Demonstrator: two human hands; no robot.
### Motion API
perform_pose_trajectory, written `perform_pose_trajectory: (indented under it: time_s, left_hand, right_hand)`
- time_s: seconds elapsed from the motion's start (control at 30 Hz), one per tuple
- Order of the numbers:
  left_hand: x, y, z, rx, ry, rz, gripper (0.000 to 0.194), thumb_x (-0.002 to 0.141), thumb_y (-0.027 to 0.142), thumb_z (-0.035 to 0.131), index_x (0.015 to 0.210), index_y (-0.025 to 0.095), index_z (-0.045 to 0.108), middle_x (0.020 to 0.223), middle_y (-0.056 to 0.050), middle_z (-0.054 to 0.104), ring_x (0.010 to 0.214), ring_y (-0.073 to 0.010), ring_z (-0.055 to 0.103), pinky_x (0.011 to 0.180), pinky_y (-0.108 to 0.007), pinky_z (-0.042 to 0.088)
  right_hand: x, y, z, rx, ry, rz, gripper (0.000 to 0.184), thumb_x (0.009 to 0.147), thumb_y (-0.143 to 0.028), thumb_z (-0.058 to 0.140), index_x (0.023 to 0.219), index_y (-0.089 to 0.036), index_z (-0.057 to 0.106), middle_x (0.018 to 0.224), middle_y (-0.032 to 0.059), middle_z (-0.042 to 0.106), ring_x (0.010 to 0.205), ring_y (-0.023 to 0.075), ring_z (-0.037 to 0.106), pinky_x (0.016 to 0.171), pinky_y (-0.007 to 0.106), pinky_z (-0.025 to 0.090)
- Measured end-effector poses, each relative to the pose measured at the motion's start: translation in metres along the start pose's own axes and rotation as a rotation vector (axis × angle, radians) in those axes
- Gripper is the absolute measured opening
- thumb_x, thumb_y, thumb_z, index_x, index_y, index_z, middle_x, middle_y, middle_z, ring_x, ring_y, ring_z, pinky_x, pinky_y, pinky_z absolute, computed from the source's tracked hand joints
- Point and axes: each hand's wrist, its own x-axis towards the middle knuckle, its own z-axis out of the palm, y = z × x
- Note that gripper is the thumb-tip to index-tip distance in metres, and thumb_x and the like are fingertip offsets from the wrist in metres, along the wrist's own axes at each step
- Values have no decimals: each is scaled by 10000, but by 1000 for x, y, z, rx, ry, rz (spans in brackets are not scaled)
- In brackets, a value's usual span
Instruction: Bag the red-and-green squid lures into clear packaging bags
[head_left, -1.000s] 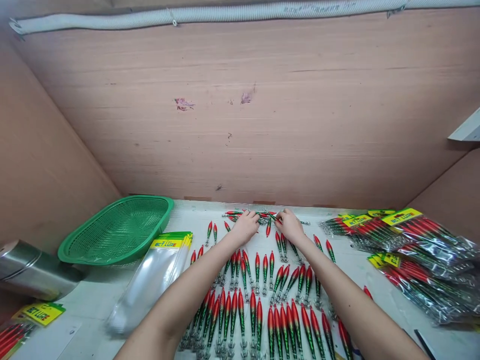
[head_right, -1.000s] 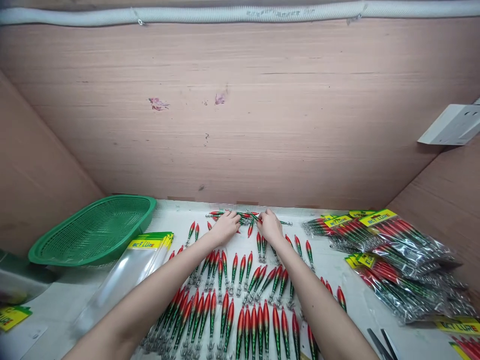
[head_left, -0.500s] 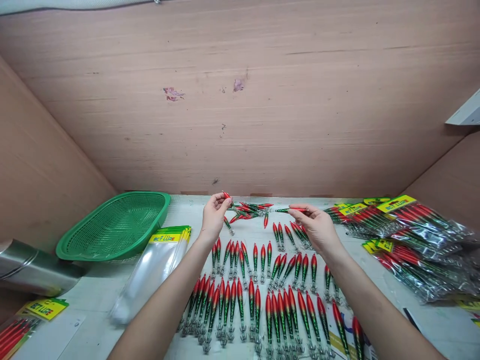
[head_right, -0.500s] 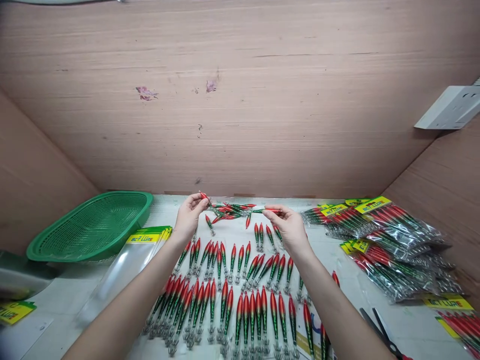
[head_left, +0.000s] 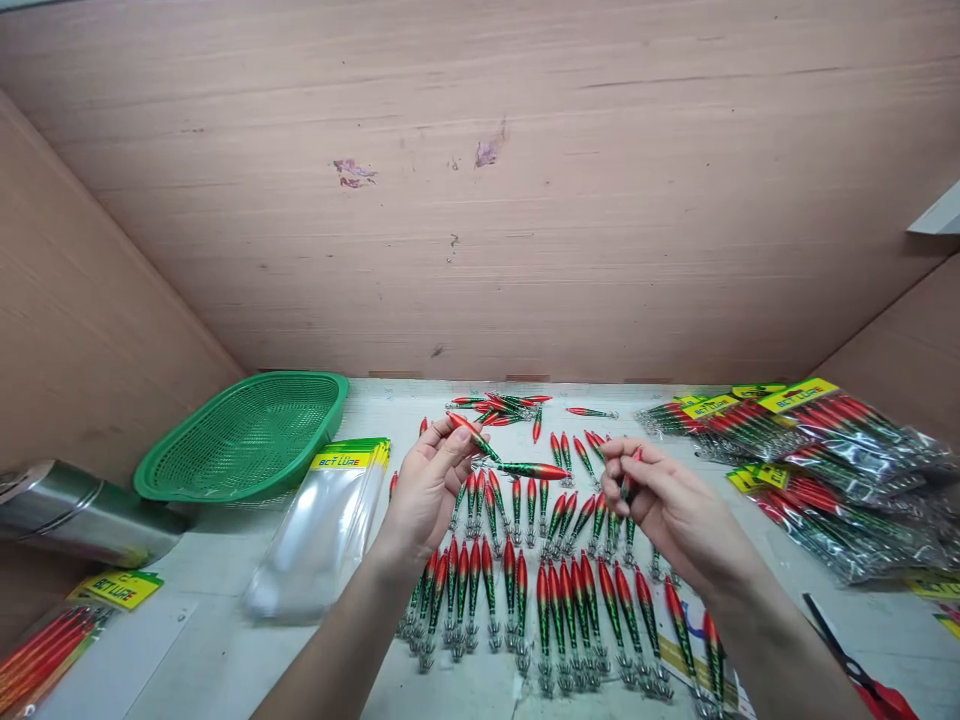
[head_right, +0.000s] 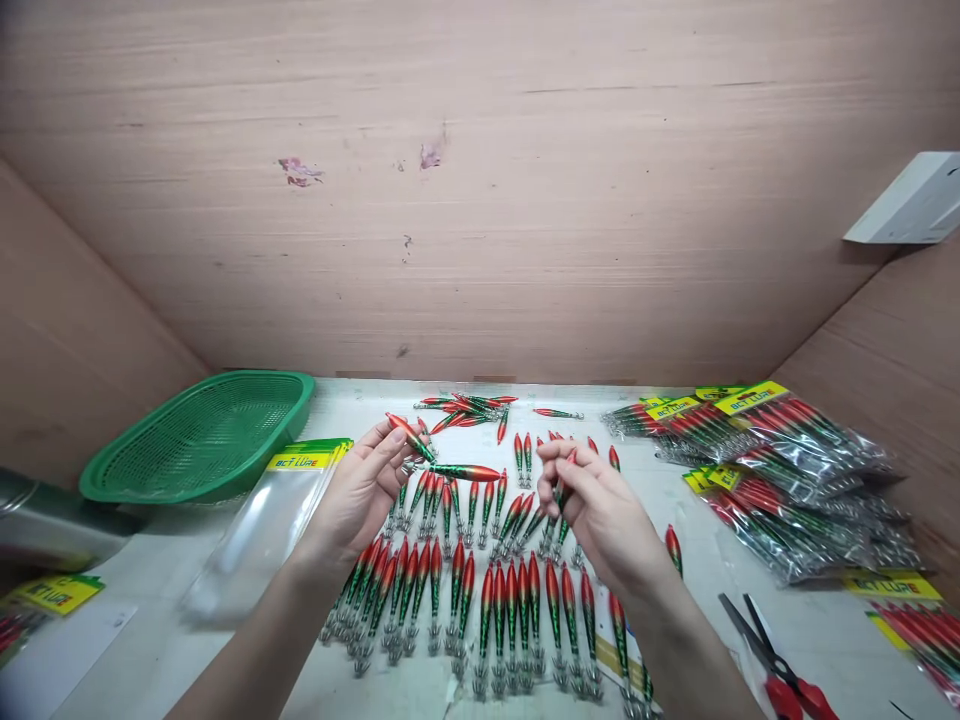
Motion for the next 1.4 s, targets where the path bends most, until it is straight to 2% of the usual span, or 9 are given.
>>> perform_pose_trajectory:
  time_s: [0.17,0.4,0.63,0.9,1.03,1.1,1.23,1.3,1.4]
  left_hand:
    - [-10,-6,2,-78,0,-58,286,684,203,777,903,175,595,883,-20,695,793,-110,658,724,-207,513]
    - [-15,-9,1,7,-62,-119,283,679,258,784,888,175,613,848,-7,683,763,-101,647,719,-206,511]
    - [-17,-4,3,15,-90,-216,310,637,253,818,889,154,667,812,5,651,665,-57,594,616,-159,495]
    - [-20,-2,2,191,-130,-227,347,610,330,829,883,160,699,830,-18,639,697,-72,590,612,-166,493]
    - [14,18,-16,549,-15,-32,360,683,398,760,943,166,667,899,-31,656,749,-99,605,688,-214,509]
    - [44,25,-28,642,38,-24,297,769,352,699,994,168,635,919,-19,651,769,-87,603,755,-225,506]
    - [101,16,-42,934,82,-215,237,858,295,615,1029,131,611,984,-56,644,817,-153,625,729,-338,541]
    - [119,5,-44,1070,112,-290,282,883,318,578,1106,147,590,1087,-75,624,905,-186,624,767,-382,542]
    - [135,-8,-46,1228,144,-329,316,888,333,567,1156,166,575,1168,-88,599,980,-207,609,822,-413,529]
  right_hand:
    - [-21,17,16,-36,-86,207,395,679,-471,772,918,-200,614,688,-30,545,528,57,448,474,188,344]
    - [-19,11,33,13,-28,199,413,585,-453,829,784,-165,610,630,-15,572,480,39,389,427,172,264]
    - [-10,10,28,87,-11,211,432,565,-484,829,713,-168,574,571,-35,522,448,38,357,382,169,210]
    - [2,-3,16,-156,-41,170,502,546,-591,794,675,-183,532,512,-41,488,429,54,372,390,188,241]
    - [25,-7,18,-359,-132,118,509,623,-654,700,661,-195,483,538,-52,466,440,54,381,398,190,267]
    - [48,-5,22,-433,-145,114,479,673,-621,689,655,-193,474,543,-57,461,443,49,380,397,184,274]
    - [103,16,36,-617,-144,167,293,861,-431,603,791,-148,577,684,-17,570,522,64,491,466,195,414]
    - [128,30,46,-710,-140,195,246,909,-359,559,1009,-137,599,912,30,631,712,109,602,620,268,522]
    - [158,50,62,-821,-135,214,303,914,-340,555,1161,-166,571,1154,71,600,960,186,614,810,383,534]
